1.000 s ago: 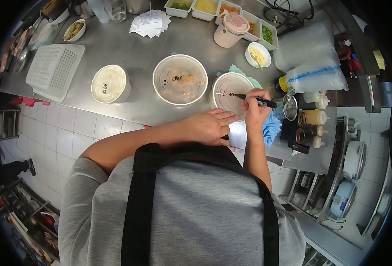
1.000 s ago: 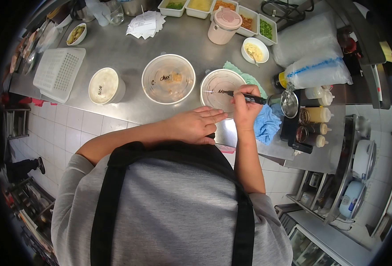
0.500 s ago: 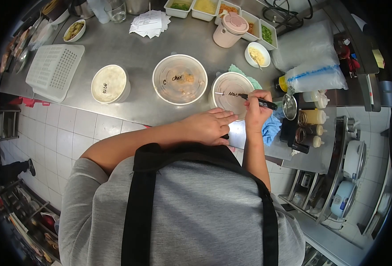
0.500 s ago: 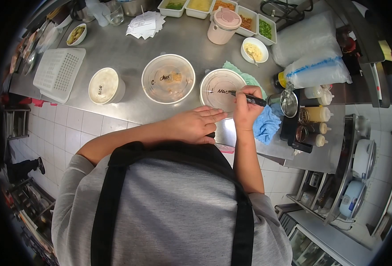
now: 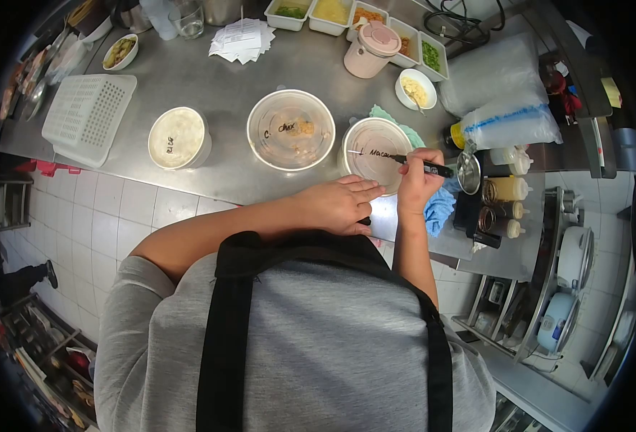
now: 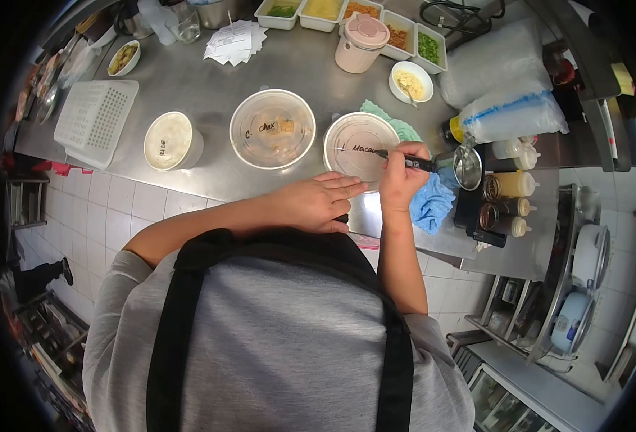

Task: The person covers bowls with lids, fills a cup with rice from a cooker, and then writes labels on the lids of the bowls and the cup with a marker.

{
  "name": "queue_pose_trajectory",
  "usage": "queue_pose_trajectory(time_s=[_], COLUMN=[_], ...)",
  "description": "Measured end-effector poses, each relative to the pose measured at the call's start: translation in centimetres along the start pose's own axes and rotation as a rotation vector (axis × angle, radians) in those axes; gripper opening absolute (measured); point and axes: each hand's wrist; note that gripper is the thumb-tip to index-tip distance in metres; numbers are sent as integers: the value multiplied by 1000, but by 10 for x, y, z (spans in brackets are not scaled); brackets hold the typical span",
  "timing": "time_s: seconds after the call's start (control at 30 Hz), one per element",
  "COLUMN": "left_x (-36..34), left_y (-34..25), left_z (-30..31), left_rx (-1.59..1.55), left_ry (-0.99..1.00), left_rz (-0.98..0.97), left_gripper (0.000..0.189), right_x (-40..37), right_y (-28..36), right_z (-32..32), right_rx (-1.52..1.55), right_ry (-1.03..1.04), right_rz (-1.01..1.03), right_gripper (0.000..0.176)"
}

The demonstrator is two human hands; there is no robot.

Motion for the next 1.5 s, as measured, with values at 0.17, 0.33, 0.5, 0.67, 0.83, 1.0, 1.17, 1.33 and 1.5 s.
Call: queue_pose_trajectory(time_s=[0.17, 0.33, 0.5, 0.67, 0.83, 1.0, 1.17, 1.33, 1.5], left_x=[1, -7, -17, -35, -40, -49, -97, -229, -244], left_y=[3, -1, -4, -12, -45, -49, 22, 120, 102], left_z=[13, 54, 66, 88, 146, 171, 183, 154, 128], left_rx=[-128, -354, -388, -256, -73, -97, 166, 121, -226], left_ry=[-184, -225, -227, -81, -204, -261, -419, -446, -734], left_rz=[-2, 276, 285, 288, -62, -200, 521, 1074, 1288], left_gripper=[33, 27, 28, 30, 30, 32, 37, 26, 22], right_x=[-3, -13, -33, -54, -56, -69, -21, 116, 242], right_y=[18, 75, 81, 98, 164, 199, 242, 282, 258], right_z=[-2, -15, -30, -28, -29, -55, 2, 124, 172], right_rx=[172, 421, 313, 87, -42, -53, -230, -1007, -1286], right_ry=[-46, 244, 357, 501, 664, 660, 10, -475, -279], right_rz=[-73, -187, -219, -223, 80, 242, 576, 926, 975], right_gripper=[10, 7, 13, 24, 24, 23, 12, 8, 11])
Point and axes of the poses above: each hand's wrist, its own x-axis towards the middle knuckle, its own z-axis out of the back of the hand, y = z × x, and after that the axes turned 2 degrees about x, right-handed
